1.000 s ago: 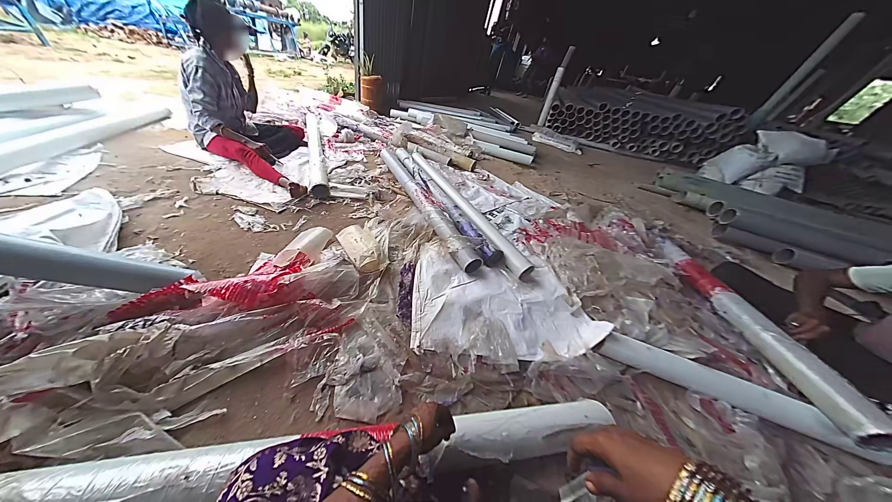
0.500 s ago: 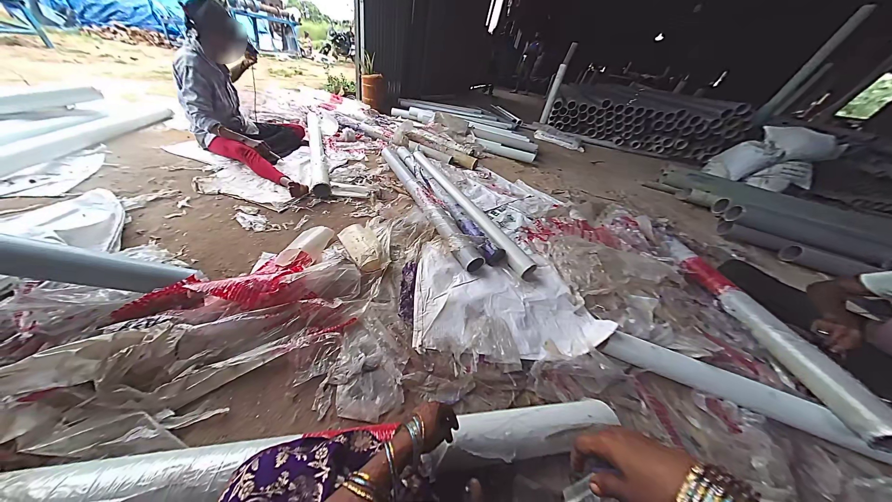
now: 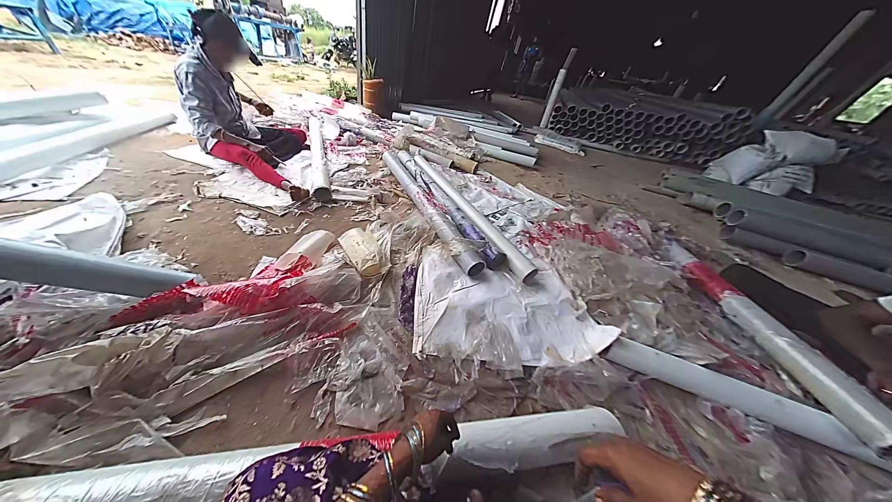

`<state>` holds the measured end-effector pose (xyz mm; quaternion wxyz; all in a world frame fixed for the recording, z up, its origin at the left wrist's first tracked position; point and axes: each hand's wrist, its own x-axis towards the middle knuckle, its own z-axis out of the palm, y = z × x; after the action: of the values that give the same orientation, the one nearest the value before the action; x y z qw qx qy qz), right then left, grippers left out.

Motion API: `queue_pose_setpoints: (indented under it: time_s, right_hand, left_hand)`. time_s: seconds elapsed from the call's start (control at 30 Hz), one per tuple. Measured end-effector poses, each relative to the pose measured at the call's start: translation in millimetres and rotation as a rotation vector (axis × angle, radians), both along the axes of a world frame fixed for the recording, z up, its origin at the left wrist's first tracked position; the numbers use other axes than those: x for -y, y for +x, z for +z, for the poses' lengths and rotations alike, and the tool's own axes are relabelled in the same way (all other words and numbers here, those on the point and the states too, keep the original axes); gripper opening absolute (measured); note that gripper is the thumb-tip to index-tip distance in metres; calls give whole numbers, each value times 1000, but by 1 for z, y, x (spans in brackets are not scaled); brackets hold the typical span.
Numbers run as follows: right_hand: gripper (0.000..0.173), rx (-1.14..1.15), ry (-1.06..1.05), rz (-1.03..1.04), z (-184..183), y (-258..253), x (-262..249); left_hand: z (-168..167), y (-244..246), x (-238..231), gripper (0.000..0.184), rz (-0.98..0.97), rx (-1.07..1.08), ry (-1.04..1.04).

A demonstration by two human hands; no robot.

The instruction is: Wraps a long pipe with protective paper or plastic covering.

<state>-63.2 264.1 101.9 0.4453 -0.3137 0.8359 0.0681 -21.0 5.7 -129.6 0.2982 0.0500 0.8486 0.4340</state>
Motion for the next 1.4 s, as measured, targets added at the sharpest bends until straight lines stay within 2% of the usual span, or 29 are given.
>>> queue_pose_setpoints:
  time_s: [1.4]
  right_hand:
    - [33, 14, 48, -64, 1, 1, 4]
  left_hand:
    - [6, 1, 0, 34, -4, 15, 4]
